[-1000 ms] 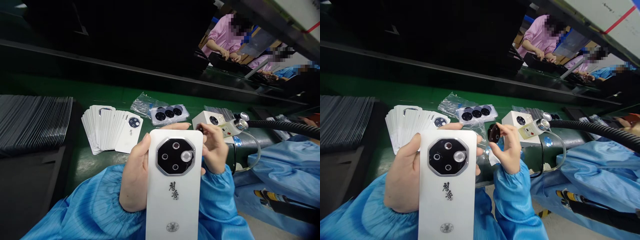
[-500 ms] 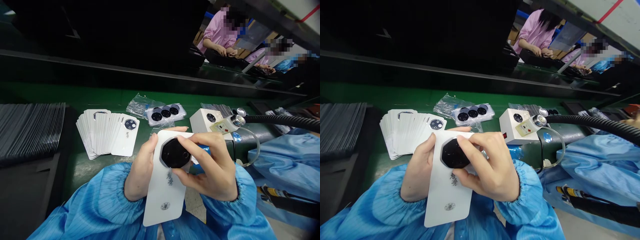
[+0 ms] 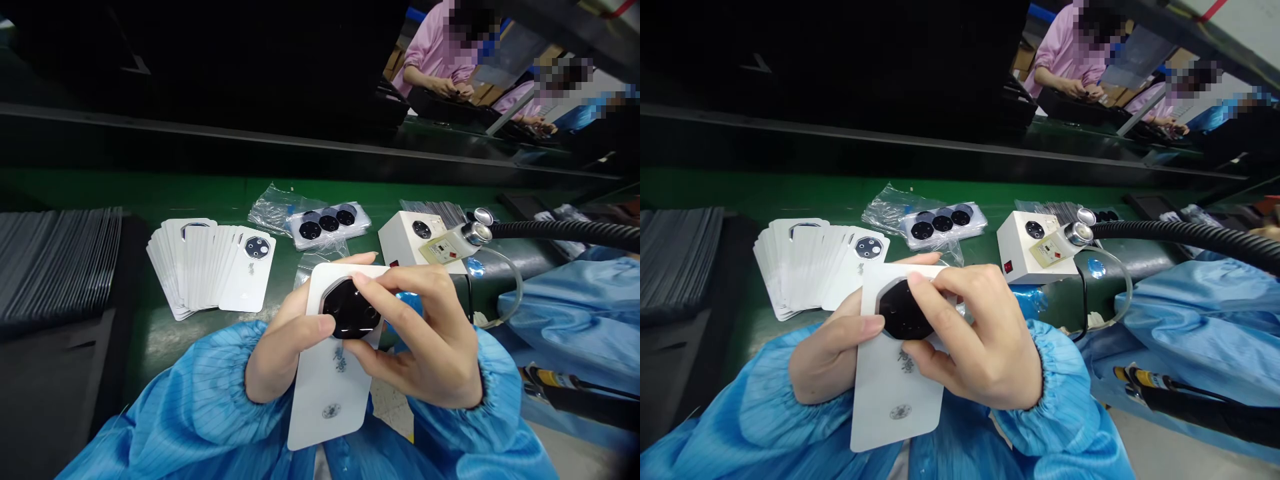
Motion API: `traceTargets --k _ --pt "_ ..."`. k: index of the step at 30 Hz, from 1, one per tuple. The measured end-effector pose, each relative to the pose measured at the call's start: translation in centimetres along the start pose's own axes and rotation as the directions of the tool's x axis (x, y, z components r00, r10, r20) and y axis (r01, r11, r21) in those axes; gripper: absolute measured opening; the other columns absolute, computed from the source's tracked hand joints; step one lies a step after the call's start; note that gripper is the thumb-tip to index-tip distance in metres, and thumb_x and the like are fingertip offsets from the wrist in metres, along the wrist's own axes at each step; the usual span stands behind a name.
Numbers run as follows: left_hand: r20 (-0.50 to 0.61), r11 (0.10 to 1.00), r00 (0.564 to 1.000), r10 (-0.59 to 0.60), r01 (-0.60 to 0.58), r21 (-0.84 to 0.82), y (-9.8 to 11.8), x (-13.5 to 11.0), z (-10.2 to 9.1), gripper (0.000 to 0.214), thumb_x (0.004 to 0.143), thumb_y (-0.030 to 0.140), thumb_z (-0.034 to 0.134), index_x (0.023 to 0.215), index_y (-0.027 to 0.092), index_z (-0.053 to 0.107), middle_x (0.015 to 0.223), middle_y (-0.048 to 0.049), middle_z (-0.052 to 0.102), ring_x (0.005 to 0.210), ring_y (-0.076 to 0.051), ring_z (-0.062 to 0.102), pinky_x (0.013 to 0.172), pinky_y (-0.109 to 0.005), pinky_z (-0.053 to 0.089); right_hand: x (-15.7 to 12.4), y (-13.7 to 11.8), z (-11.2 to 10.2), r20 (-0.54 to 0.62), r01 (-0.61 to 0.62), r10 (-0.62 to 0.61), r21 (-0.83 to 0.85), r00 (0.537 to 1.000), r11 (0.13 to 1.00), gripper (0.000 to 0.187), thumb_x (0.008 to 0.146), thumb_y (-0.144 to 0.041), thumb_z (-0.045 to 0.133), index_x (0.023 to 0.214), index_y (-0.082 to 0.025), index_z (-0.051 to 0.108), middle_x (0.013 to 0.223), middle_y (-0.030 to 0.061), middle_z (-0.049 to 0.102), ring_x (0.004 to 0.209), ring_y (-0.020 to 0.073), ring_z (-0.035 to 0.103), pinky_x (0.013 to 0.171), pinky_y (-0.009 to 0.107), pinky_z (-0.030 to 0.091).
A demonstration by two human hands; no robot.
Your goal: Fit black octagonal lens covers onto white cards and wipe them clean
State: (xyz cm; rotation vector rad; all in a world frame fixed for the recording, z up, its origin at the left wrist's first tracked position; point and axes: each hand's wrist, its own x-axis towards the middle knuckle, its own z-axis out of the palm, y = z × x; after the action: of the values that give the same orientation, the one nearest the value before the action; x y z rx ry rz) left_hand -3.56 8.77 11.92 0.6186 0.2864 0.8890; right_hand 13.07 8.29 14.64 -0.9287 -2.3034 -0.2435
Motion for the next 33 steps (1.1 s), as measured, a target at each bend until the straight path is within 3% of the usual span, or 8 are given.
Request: traceTargets --k 8,11,17,28,33 --pt "0.057 1.0 0.998 -0.03 0.03 0.002 -0.11 -0.05 -0.25 0.045 0.084 0.018 0.048 0.128 0.026 0.049 0.109 -0.0042 0.065 0.095 -0.018 0.062 0.077 -0.025 0.048 0.03 -0.03 0.05 0.0 0.002 -0.002 -0.008 1.0 1.0 0.042 0.077 -0.028 0.066 0.112 -0.008 0.056 0.094 0.0102 0.056 0.086 0.0195 0.055 0.069 0.036 0.048" --pt "0.045 0.999 0.998 -0.042 0.042 0.009 -0.12 0.04 -0.23 0.044 0.083 0.02 0.05 0.127 0.023 0.049 0.108 -0.006 0.065 0.095 -0.02 0.061 0.077 -0.028 0.048 0.14 -0.09 -0.06 0.004 0.001 0.0 -0.026 1.0 1.0 0.039 0.078 -0.028 0.064 0.113 -0.011 0.055 0.093 0.0086 0.056 0.085 0.0189 0.055 0.068 0.035 0.049" --pt "-0.016 0.994 0.999 -0.05 0.051 0.096 0.02 0.22 0.0 0.045 0.078 0.025 0.051 0.121 0.013 0.05 0.094 -0.0118 0.066 0.083 -0.026 0.062 0.067 -0.033 0.048 0.12 -0.18 -0.16 0.019 0.011 -0.011 -0.012 1.0 1.0 0.041 0.079 -0.029 0.063 0.113 -0.008 0.056 0.095 0.0103 0.055 0.085 0.0194 0.054 0.068 0.036 0.049" --pt "-0.096 0.981 0.992 -0.088 0.103 0.167 0.04 0.36 -0.19 0.037 0.073 0.027 0.053 0.107 0.011 0.057 0.087 -0.0113 0.065 0.076 -0.026 0.063 0.061 -0.034 0.049 0.27 -0.19 -0.49 0.08 -0.018 0.016 0.027 0.997 0.999 0.042 0.08 -0.028 0.063 0.116 -0.009 0.053 0.097 0.009 0.052 0.087 0.0182 0.051 0.069 0.033 0.049" --pt "-0.059 0.974 0.996 -0.066 0.077 0.213 -0.03 0.28 -0.39 0.036 0.076 0.027 0.05 0.109 0.011 0.056 0.095 -0.0123 0.065 0.088 -0.029 0.061 0.07 -0.038 0.05 0.29 -0.19 -0.5 0.093 -0.021 0.018 0.039 0.995 0.999 0.041 0.081 -0.028 0.062 0.116 -0.007 0.053 0.096 0.0097 0.051 0.086 0.0177 0.049 0.068 0.033 0.048"
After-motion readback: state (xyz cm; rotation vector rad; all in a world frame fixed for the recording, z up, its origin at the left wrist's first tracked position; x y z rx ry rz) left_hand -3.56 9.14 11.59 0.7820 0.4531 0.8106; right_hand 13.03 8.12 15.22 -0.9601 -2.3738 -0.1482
